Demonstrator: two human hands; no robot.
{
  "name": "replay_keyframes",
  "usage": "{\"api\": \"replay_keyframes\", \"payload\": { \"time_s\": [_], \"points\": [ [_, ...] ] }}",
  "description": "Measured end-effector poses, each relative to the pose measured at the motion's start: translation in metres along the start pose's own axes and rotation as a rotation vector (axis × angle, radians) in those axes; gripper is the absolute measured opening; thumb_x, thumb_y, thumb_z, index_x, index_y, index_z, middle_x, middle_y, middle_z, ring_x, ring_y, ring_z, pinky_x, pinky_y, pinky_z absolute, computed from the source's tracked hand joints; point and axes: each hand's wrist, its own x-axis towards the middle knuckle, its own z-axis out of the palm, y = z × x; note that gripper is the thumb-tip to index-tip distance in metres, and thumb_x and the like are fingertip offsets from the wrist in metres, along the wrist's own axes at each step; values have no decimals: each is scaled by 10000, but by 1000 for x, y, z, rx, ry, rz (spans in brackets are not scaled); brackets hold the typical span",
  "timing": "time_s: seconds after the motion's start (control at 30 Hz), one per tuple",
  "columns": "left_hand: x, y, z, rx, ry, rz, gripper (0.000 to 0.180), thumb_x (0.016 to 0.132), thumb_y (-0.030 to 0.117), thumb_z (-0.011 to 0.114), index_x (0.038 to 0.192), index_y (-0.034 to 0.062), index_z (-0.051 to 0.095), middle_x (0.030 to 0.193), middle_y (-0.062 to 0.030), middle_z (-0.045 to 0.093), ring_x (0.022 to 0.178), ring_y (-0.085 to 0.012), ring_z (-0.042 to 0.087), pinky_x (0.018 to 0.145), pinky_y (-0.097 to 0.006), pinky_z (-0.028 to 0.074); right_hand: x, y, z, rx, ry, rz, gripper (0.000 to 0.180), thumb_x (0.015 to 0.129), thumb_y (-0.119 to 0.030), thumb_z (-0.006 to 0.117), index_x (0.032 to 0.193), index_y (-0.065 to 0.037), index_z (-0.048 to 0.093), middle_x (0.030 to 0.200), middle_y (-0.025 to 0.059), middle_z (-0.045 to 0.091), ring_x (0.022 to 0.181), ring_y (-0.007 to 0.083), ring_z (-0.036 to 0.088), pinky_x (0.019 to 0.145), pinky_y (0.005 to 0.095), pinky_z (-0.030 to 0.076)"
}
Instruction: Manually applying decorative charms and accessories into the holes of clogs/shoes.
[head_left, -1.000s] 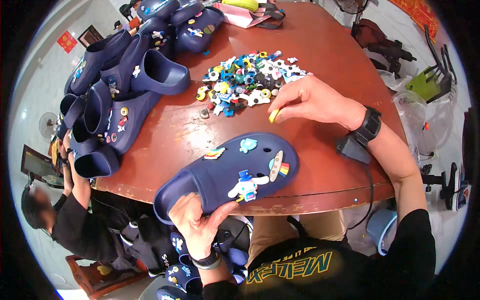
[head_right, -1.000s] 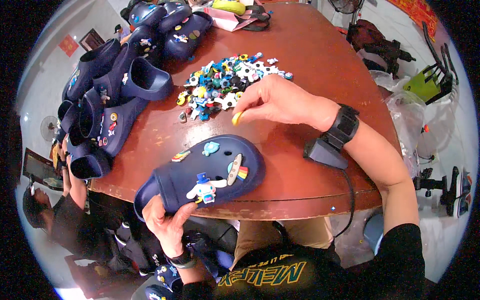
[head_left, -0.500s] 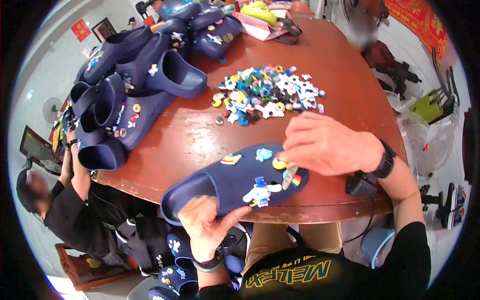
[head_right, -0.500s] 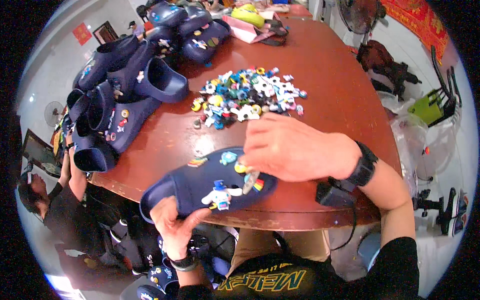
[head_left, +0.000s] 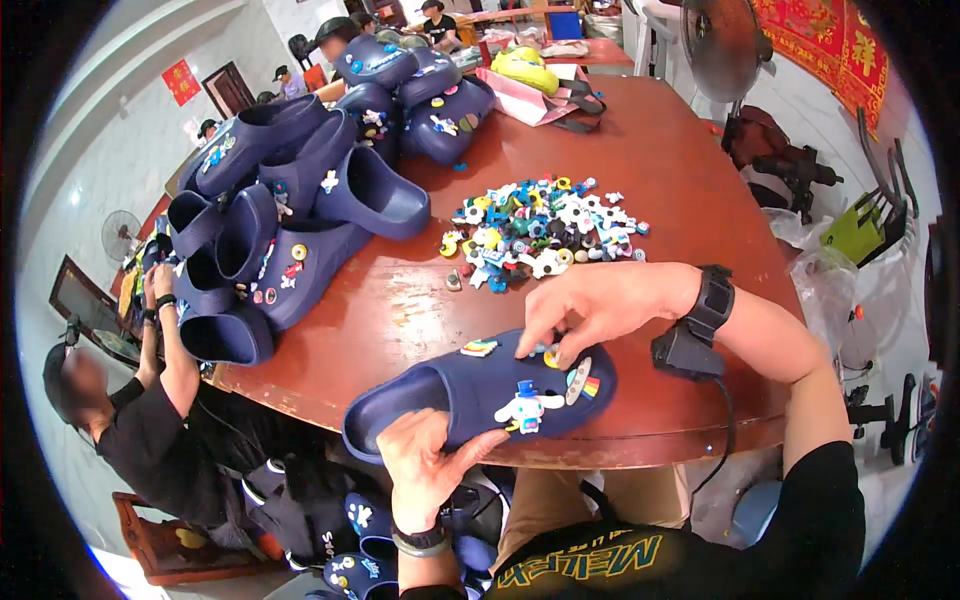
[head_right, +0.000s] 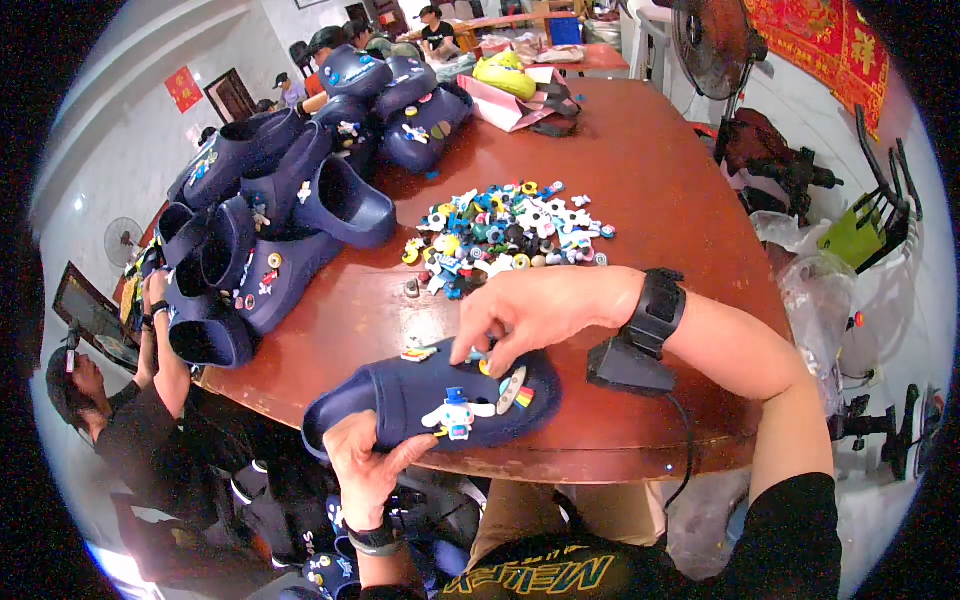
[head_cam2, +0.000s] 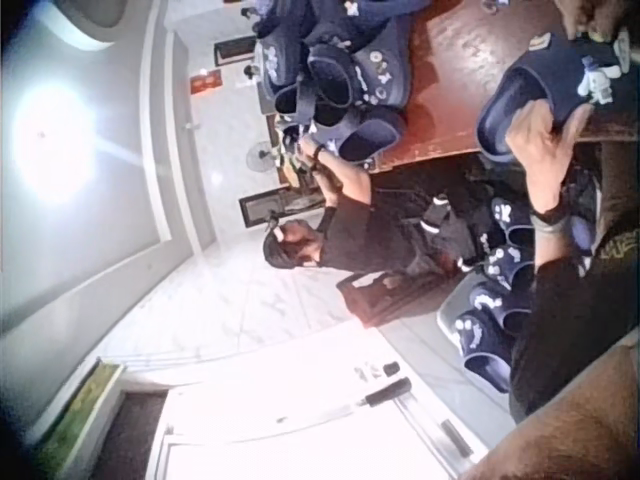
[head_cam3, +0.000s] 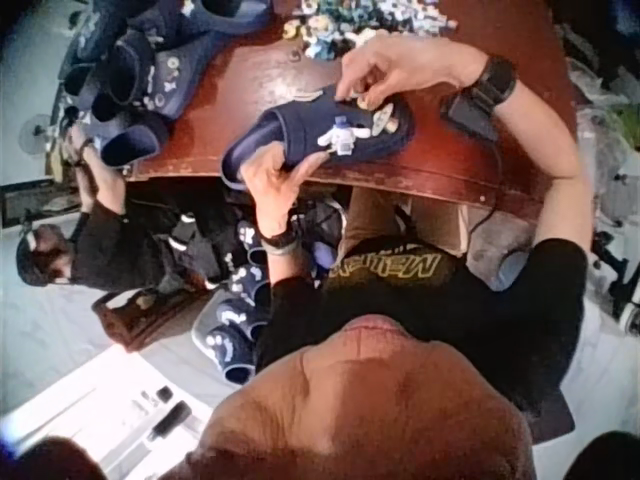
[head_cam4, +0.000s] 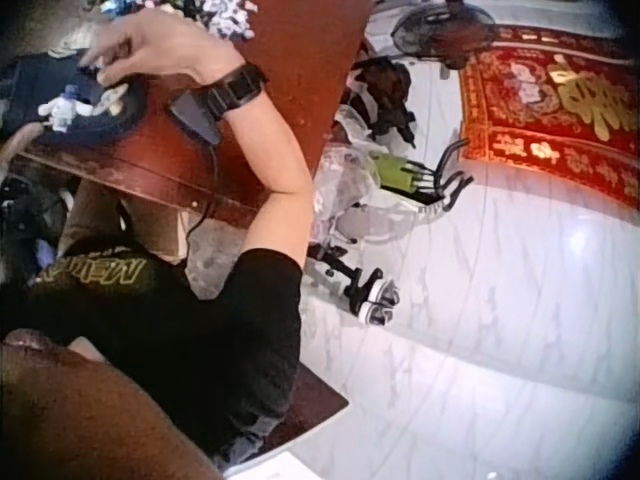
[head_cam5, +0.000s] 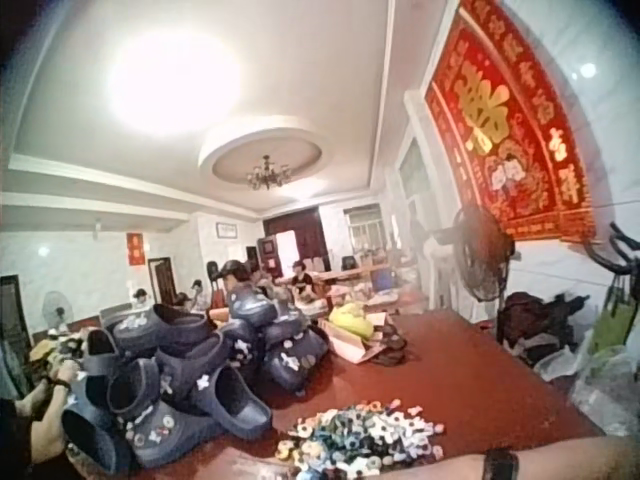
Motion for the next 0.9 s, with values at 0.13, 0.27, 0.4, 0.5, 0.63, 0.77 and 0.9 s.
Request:
{"api": "replay_keyframes", "payload": {
  "time_s": [0.13,0.27,0.4,0.5,0.63,0.77,0.9],
  "points": [
    [3,-3,3,39,19,4,581,557,262,914,554,54,371,520,-98,386,469,-262,362,456,-357,299,-17,12,17,147,201,-60,126,809,-95,734,911,-24,715,875,52,661,859,137,611,793,284,486],
    [-2,-8,2,-21,54,-49,569,556,269,917,584,44,395,529,-94,393,478,-256,347,464,-352,305,-21,9,34,94,371,-48,156,838,-154,712,925,-25,717,865,29,679,835,111,608,771,275,473],
    [-3,-14,11,-58,74,-48,587,555,266,919,592,46,377,533,-93,385,485,-247,329,464,-344,299,-28,9,32,195,385,50,143,877,-206,693,938,-84,736,856,7,659,869,142,522,833,313,422],
    [-4,-13,9,-39,72,-30,597,550,263,921,591,51,365,532,-91,389,484,-244,332,461,-343,297,-32,4,27,332,323,102,183,910,-227,661,993,-79,729,939,21,648,927,146,548,886,322,433],
    [-7,-14,6,-21,56,-42,595,546,255,923,595,56,364,530,-87,389,480,-244,334,460,-344,297,-29,4,25,352,253,148,272,892,-226,686,1091,-45,649,1110,51,600,1094,159,542,988,312,413],
    [-3,-7,5,-25,61,-4,579,540,244,925,600,58,380,529,-81,381,476,-244,340,459,-343,294,-26,7,27,401,240,233,389,878,-215,697,1170,-8,545,1239,91,547,1156,171,512,1020,325,402],
    [-6,-9,8,-39,81,-8,542,542,246,923,606,56,419,532,-74,383,478,-246,343,461,-343,293,-25,13,39,241,299,209,261,896,-196,663,1031,-28,517,1292,136,526,1146,175,511,1001,328,416]
  ]
}}
